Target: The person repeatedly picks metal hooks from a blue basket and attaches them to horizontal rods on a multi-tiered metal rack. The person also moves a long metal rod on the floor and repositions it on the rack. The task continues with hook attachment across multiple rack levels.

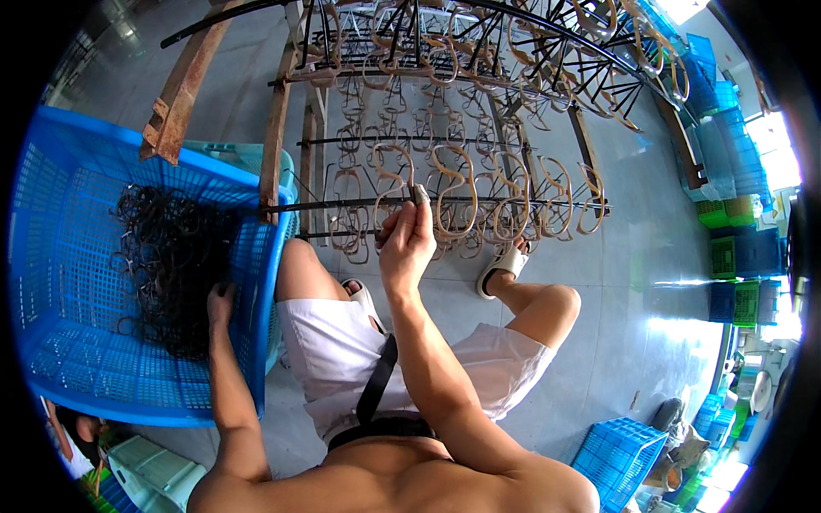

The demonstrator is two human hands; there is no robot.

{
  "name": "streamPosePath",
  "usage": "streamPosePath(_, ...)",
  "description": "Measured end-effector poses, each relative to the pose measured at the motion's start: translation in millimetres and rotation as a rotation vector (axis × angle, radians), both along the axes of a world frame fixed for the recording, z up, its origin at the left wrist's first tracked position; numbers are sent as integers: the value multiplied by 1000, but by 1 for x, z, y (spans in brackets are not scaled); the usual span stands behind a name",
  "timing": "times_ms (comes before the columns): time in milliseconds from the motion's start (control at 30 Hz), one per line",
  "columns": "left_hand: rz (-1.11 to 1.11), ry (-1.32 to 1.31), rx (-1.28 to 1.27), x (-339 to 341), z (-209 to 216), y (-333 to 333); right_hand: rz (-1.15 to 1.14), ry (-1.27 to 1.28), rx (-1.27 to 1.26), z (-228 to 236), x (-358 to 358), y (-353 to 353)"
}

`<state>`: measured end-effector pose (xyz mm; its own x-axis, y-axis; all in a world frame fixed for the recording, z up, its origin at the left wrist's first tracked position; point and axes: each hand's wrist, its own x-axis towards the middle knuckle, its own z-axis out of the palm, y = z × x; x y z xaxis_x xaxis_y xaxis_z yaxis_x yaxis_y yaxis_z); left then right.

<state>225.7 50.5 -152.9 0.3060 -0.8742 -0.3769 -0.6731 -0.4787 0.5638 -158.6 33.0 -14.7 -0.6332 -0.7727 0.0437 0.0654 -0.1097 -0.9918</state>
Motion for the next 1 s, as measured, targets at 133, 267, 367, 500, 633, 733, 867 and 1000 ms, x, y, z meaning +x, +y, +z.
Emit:
streamPosePath(133, 91, -65, -61, -31, 27, 12, -5, 40, 2, -3, -1, 0)
streamPosePath(267, 179, -238, 136, -43, 48, 11, 36, 179, -52, 5, 3, 2)
streamPosePath(367, 209, -375, 147, -60, 77, 7, 82, 280, -18, -2, 4, 2)
streamPosePath(500, 139, -385, 54, -47, 72, 3, 147, 382, 16, 2, 6, 5)
streamPosePath(633, 223, -192, 39, -51, 75, -6, 166, 379, 36, 8, 5, 6)
streamPosePath(733, 238, -15, 146, -71, 101, -12, 149, 390, 58, 2, -1, 7)
streamPosePath(867, 104, -57, 82, -45, 74, -3, 103, 370, 10, -1, -4, 1)
streamPosePath(1000, 126, -86, 15, -53, 100, 10, 60, 515, 37, -1, -10, 9)
